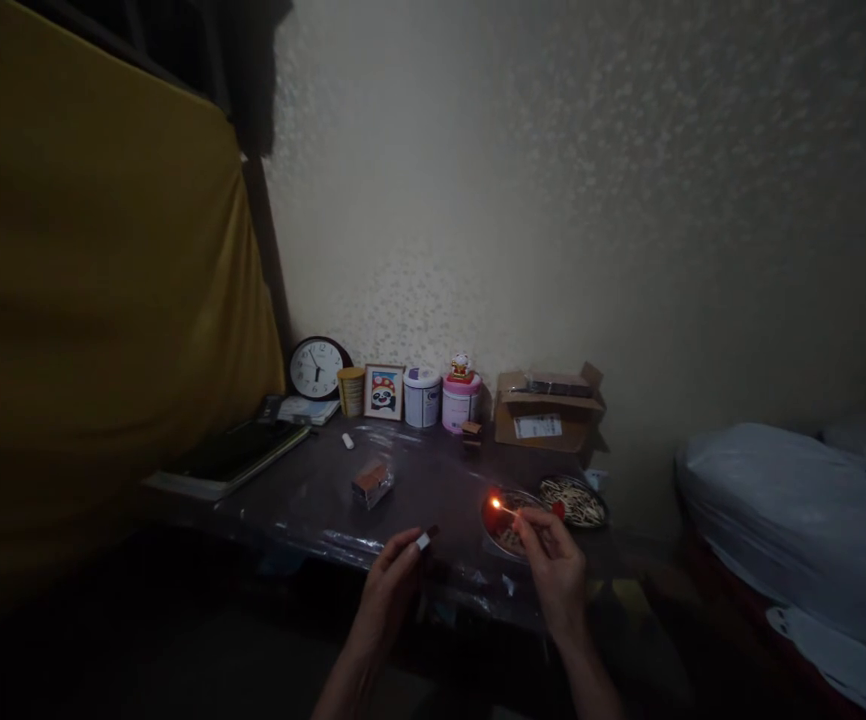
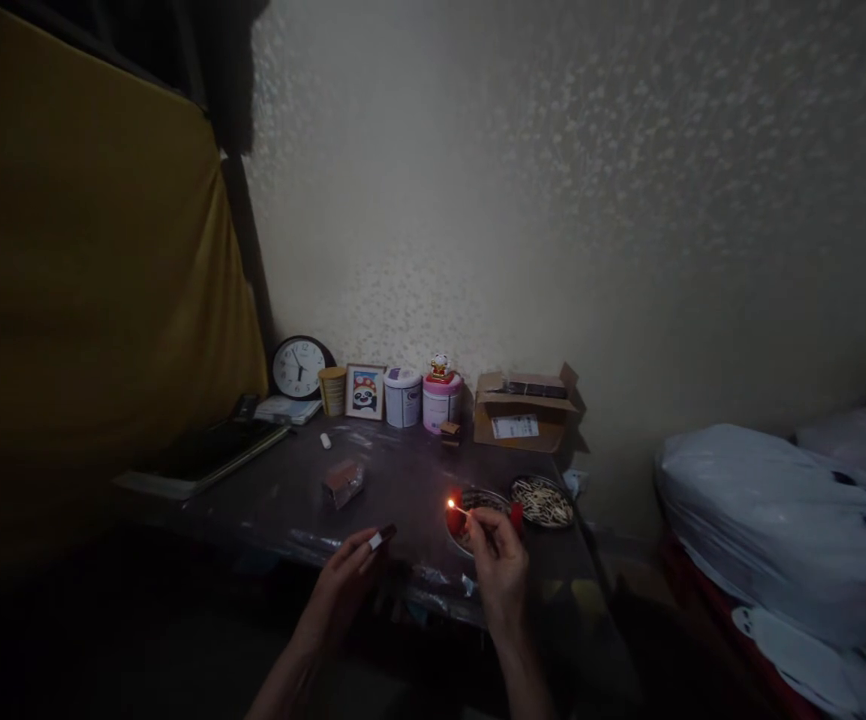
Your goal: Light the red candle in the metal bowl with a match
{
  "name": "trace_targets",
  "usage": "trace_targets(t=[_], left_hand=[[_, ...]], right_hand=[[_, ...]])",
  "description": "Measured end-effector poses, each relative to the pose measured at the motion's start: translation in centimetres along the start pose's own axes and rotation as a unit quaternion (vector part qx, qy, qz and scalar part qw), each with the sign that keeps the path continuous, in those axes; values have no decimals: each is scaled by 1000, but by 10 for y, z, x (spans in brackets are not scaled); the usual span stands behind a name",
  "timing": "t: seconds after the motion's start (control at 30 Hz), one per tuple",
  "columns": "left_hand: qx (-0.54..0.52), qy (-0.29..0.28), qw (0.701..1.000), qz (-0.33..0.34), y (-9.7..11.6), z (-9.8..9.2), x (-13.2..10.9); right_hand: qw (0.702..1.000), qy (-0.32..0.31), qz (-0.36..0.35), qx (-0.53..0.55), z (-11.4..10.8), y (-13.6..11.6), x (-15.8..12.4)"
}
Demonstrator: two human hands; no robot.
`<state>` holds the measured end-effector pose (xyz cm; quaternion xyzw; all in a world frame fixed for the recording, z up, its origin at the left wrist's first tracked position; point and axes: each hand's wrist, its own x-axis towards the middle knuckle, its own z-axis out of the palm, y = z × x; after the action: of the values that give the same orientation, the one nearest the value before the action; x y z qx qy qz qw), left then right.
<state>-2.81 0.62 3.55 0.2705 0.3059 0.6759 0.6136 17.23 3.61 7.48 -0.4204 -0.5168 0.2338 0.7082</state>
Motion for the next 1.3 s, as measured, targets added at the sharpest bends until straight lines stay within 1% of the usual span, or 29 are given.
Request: trace_targets(t=[0.1,0.2,0.3,0.4,0.57,0.63,0.8,0.9,1.0,1.13,1.3], left_hand=[[-1,-7,1000,8,-2,12,14],[1,-28,1000,10,-4,23,28],[15,-46,999,18,-6,28,40],[20,-48,999,16,-9,24,45],[33,-41,999,-14,-11,8,41],[34,-45,998,-18,-11,3,40],[30,-50,998,-23,-10,0,40],[36,-50,998,-27,-10,0,40],[38,-51,998,-28,-9,-1,39],[34,-54,997,-31,-10,-2,38],[30,-45,998,-35,-10,-1,36]], right_hand=[[1000,8,3,7,0,-4,7],[1000,7,25,7,-1,-4,13],[999,4,41,1,-1,-3,20],[999,-2,47,-3,1,-1,26],[998,-5,63,2,4,9,35],[998,3,61,2,5,15,36],[998,41,40,-31,3,31,38],[997,47,23,-52,2,35,38],[997,47,13,-63,2,36,37],[994,47,24,-94,6,32,32],[991,48,-23,-125,11,23,25]])
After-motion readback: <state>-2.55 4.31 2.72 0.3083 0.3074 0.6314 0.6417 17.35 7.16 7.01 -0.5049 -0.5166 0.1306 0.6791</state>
